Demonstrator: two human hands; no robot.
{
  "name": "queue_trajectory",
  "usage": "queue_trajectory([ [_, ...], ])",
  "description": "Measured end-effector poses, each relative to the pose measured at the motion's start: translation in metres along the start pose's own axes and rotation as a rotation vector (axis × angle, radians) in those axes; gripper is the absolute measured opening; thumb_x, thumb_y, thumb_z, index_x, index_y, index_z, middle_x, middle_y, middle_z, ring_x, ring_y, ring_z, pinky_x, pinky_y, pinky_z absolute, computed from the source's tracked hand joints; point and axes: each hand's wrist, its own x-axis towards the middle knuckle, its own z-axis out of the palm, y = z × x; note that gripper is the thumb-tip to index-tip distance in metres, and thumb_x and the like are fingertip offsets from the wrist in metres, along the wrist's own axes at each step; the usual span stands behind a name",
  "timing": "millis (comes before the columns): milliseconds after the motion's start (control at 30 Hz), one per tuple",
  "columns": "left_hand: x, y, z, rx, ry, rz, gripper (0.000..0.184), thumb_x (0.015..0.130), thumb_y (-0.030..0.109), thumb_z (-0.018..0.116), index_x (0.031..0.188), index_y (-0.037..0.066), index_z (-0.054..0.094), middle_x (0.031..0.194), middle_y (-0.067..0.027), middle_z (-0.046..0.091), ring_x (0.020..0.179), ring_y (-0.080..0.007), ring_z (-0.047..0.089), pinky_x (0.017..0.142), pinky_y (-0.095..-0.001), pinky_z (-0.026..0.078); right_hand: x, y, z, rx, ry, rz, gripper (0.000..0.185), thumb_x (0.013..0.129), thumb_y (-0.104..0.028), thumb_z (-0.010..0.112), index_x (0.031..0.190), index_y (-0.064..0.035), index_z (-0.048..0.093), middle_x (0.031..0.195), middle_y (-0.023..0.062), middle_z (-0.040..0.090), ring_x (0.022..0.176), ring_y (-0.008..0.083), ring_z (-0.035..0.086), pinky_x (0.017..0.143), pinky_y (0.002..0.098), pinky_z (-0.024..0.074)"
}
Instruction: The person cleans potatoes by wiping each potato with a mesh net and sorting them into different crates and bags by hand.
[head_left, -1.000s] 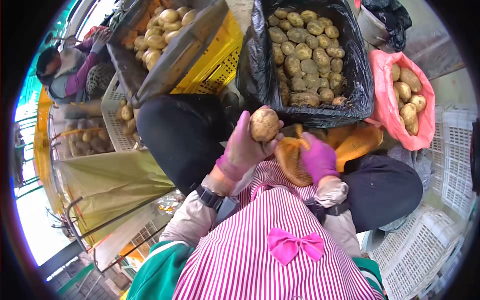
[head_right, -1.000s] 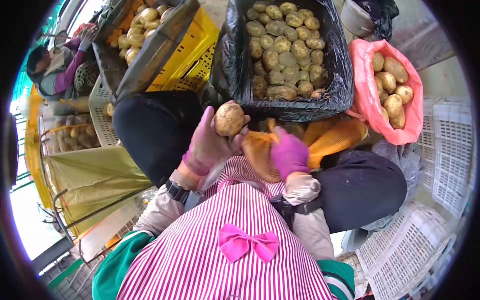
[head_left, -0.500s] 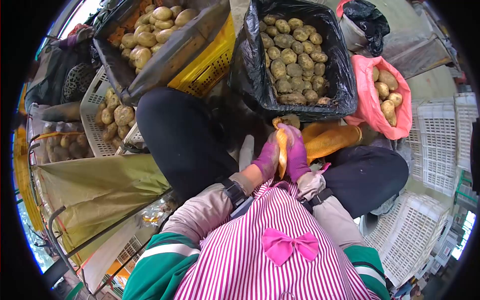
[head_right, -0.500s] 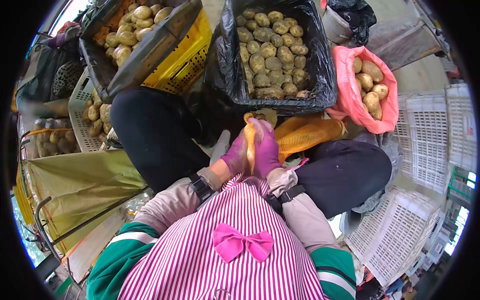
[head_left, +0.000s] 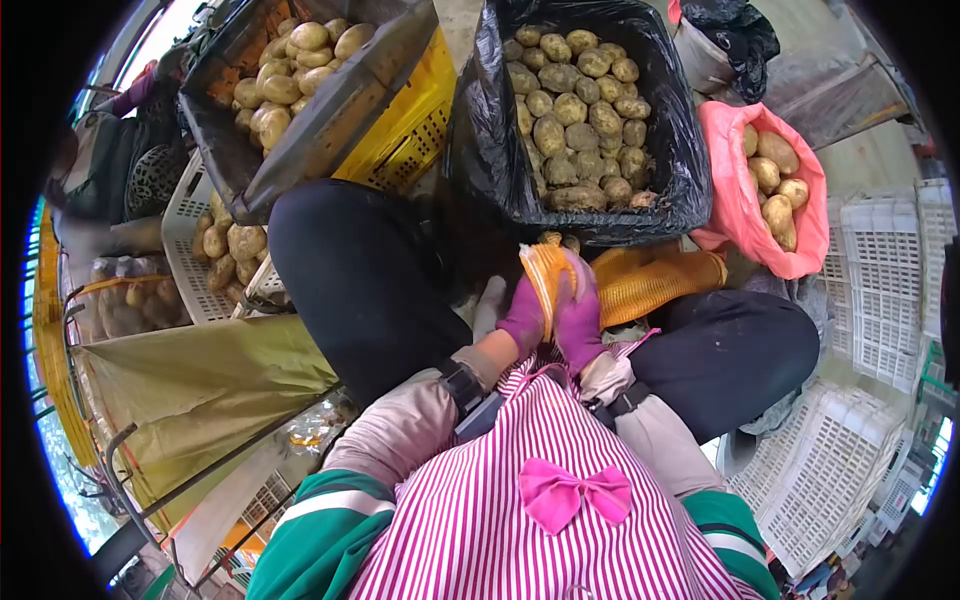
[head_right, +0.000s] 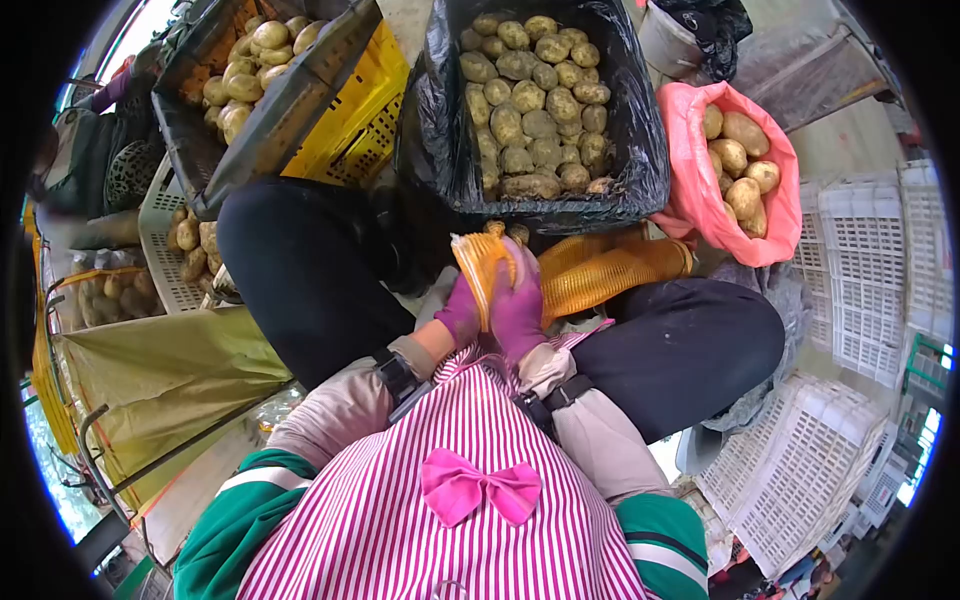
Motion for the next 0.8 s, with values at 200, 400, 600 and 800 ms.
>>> queue_trajectory([
  [200,-0.015,0.013,0.01,1.182,-0.218,0.351,0.031,0.099,0.024,0.048,0.123,0.005,0.053,0.109,-0.0141,0.062,0.101,-0.0235,0.061,0.088,-0.0331,0.048,0.032,0.053,-0.014,0.763,-0.645,0.305,0.016,0.095,-0.023,0.05,0.096,-0.011,0.06,0.088,0.0091,0.063,0.086,0.0264,0.063,0.079,0.0381,0.0515],
  [400,0.017,0.004,-0.023,1.033,-0.152,0.533,0.029,0.099,0.023,0.048,0.118,0.003,0.054,0.11,-0.0149,0.06,0.1,-0.0254,0.059,0.09,-0.0339,0.046,0.003,0.016,0.017,0.772,-0.026,0.44,0.033,0.096,-0.024,0.051,0.122,-0.0035,0.053,0.107,0.0149,0.063,0.101,0.0287,0.062,0.092,0.0385,0.0475],
  [600,-0.018,0.041,0.012,1.18,-0.3,0.425,0.031,0.099,0.021,0.046,0.122,0.001,0.049,0.119,-0.019,0.055,0.103,-0.0306,0.059,0.093,-0.0357,0.045,0.0,0.084,0.015,0.77,-0.226,0.845,0.032,0.101,-0.027,0.041,0.103,-0.0006,0.06,0.089,0.012,0.066,0.08,0.0218,0.064,0.072,0.0335,0.0518],
  [800,-0.029,0.057,-0.007,1.529,-0.359,0.828,0.06,0.085,0.012,0.064,0.133,-0.004,0.033,0.123,-0.026,0.054,0.113,-0.0379,0.058,0.093,-0.0419,0.049,0.044,0.007,-0.045,0.988,-0.261,0.907,0.03,0.1,-0.025,0.043,0.114,-0.0007,0.053,0.097,0.0127,0.064,0.078,0.0238,0.067,0.068,0.0381,0.0591],
])
